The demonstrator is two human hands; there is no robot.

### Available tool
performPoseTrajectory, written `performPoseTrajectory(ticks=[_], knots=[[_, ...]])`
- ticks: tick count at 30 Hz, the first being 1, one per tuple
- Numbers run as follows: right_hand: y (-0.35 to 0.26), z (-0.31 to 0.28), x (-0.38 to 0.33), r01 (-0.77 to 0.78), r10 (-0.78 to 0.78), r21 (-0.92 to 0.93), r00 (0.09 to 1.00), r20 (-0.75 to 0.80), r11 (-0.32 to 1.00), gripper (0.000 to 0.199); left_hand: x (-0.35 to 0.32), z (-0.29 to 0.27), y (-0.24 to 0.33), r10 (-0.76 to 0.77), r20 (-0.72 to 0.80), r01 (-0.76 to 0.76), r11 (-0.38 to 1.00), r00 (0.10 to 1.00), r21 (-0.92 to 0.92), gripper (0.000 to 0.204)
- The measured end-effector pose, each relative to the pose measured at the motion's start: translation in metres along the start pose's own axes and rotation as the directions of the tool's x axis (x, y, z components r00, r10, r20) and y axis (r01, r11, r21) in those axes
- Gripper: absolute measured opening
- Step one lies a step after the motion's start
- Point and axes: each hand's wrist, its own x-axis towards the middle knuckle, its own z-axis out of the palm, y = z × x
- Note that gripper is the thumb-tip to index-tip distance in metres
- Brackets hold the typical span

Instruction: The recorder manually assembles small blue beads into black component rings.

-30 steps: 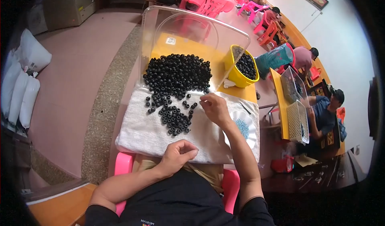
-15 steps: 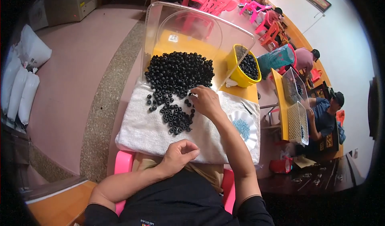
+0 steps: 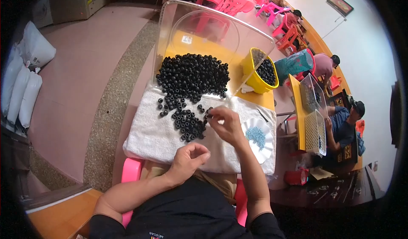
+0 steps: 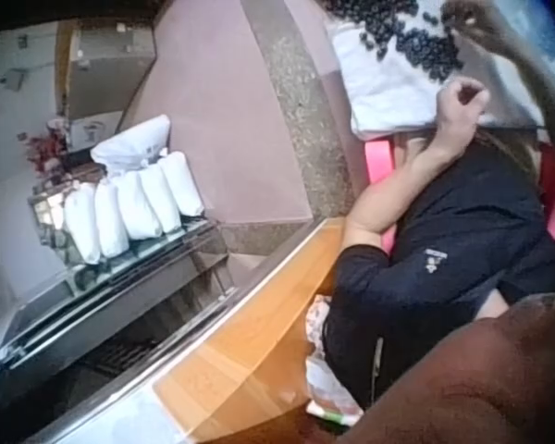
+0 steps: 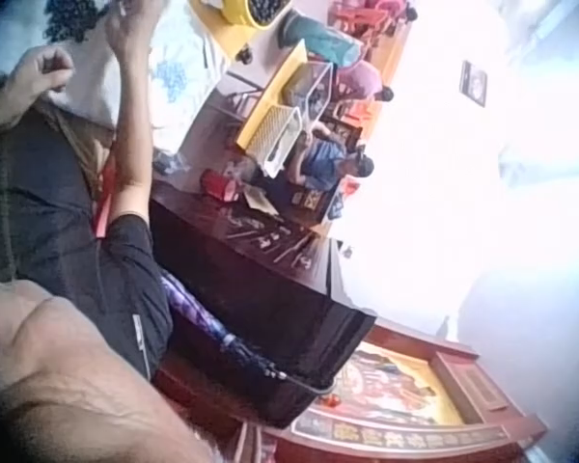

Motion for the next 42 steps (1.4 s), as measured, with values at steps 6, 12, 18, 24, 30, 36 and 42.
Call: performPoseTrajectory(ticks=[6,12,18,24,30,36,42], knots=[[-0.043,-0.008,-0.059,-0.043,0.005,0.260,0.990,0.144,0.965,0.024,0.000,0.005,0.007,0.036,-0.117,-0.053,0.987,0.992,-0.149,0.018],[-0.055,-0.007,-0.085,-0.059,0.016,0.204,0.978,0.209,0.977,0.019,-0.002,0.005,0.001,-0.012,-0.032,0.007,0.987,0.999,-0.160,0.017],[-0.055,-0.005,-0.097,-0.219,0.179,0.270,0.970,0.164,0.938,0.015,-0.002,0.005,-0.001,-0.054,-0.011,0.052,0.989,0.998,-0.139,0.013],[-0.034,0.004,-0.099,0.039,-0.058,0.240,0.996,0.071,0.970,0.025,-0.001,0.005,0.001,-0.074,-0.012,0.070,0.982,0.997,-0.176,0.011],[-0.031,0.010,-0.104,0.105,-0.106,0.210,0.994,-0.004,0.972,0.029,0.001,0.004,-0.001,-0.093,-0.019,0.087,0.976,0.996,-0.199,0.011],[-0.037,0.009,-0.105,0.118,-0.112,0.195,0.993,-0.044,0.974,0.024,-0.001,0.004,-0.001,-0.121,-0.017,0.114,0.966,0.992,-0.232,0.011],[-0.043,0.012,-0.106,0.236,-0.217,0.146,0.967,-0.136,0.961,0.026,-0.004,0.010,0.008,-0.132,0.013,0.130,0.943,0.991,-0.307,0.010]])
